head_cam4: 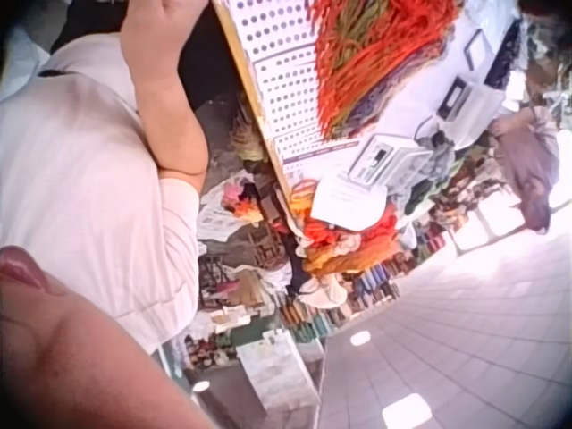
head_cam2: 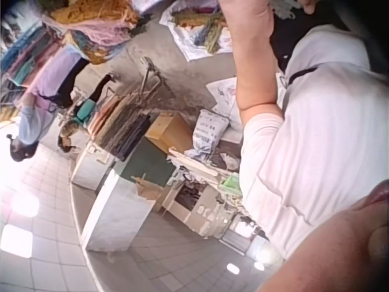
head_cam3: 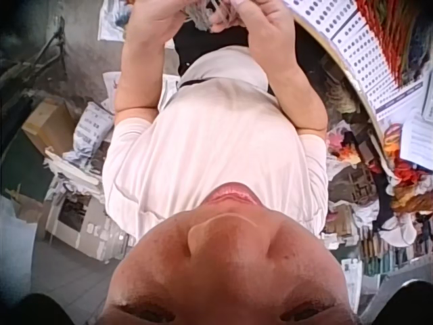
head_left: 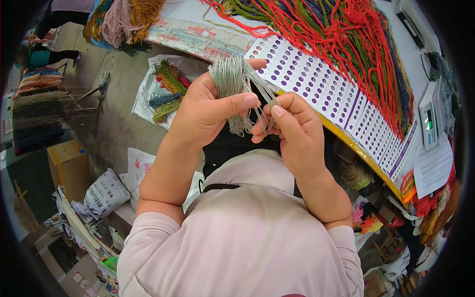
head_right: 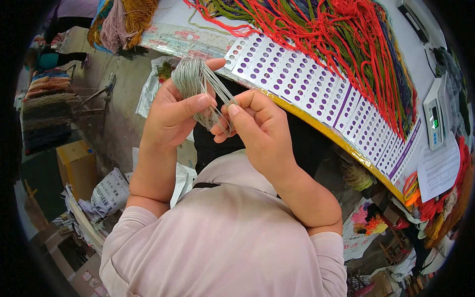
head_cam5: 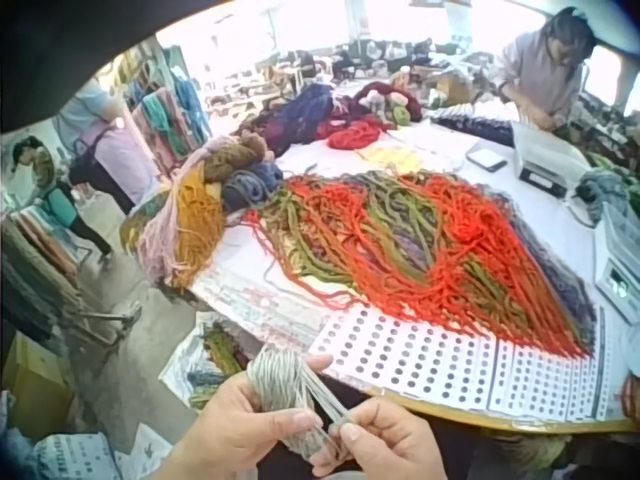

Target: Sort bunches of colored embroidery strings using a measurement template on a workshop table.

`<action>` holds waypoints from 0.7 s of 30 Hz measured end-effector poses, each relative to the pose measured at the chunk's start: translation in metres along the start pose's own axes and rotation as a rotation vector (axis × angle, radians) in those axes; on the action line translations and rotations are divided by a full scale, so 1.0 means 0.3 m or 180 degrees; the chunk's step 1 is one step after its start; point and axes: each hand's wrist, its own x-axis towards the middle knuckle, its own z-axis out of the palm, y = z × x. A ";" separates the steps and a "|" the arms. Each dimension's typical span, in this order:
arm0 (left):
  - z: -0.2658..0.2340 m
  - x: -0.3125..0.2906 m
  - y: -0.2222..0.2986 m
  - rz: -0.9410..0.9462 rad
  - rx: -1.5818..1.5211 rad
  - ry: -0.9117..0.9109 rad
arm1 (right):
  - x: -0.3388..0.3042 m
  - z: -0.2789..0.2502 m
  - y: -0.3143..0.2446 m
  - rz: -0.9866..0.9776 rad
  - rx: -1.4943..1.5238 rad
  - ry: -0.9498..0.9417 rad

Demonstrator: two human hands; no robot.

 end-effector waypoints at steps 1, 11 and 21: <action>0.001 0.001 0.001 0.0000 0.0030 -0.0002 | -0.001 -0.004 -0.002 0.0038 -0.0018 -0.0046; -0.012 -0.013 -0.007 0.0111 0.0382 0.0064 | -0.009 0.024 -0.010 0.0071 -0.0431 -0.0069; 0.002 -0.003 -0.003 0.0054 0.0319 0.0208 | 0.038 0.027 0.041 -0.0190 -0.1316 0.0099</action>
